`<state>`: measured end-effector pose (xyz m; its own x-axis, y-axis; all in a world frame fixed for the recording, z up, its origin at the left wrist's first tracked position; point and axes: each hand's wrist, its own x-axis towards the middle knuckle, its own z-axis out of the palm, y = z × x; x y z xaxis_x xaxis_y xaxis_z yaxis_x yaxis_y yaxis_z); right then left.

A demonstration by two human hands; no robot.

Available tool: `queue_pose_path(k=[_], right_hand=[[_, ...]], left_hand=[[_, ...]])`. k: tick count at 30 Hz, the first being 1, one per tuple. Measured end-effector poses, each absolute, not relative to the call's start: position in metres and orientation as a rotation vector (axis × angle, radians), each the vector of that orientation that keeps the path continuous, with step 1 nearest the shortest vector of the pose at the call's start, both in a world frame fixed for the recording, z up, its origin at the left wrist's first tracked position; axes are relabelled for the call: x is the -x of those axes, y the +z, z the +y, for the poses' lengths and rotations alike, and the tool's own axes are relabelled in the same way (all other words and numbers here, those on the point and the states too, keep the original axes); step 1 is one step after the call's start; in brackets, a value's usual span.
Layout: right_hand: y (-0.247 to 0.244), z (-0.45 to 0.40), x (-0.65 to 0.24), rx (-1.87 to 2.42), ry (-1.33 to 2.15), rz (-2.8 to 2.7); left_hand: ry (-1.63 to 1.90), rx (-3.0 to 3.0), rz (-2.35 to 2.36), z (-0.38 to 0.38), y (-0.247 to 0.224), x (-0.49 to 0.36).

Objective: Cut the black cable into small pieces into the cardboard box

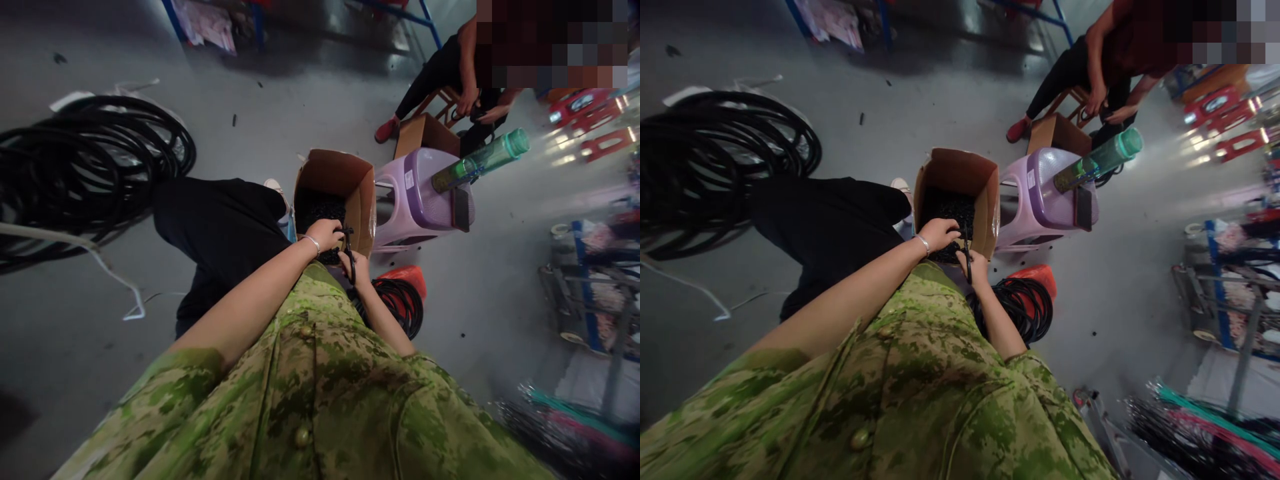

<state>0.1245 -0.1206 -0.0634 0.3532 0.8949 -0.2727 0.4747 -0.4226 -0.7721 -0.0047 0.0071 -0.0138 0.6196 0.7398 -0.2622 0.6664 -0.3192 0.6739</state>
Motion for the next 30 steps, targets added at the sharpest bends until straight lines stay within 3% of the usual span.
queue_pose_path(k=[9,30], right_hand=[[-0.065,-0.12,-0.13,1.879,1.14,-1.063],[-0.095,-0.11,-0.132,2.031,0.899,-1.222]], left_hand=[[0.049,-2.133,0.952,0.008,-0.015,0.005],[-0.003,-2.128,1.131,0.009,-0.015,0.003]])
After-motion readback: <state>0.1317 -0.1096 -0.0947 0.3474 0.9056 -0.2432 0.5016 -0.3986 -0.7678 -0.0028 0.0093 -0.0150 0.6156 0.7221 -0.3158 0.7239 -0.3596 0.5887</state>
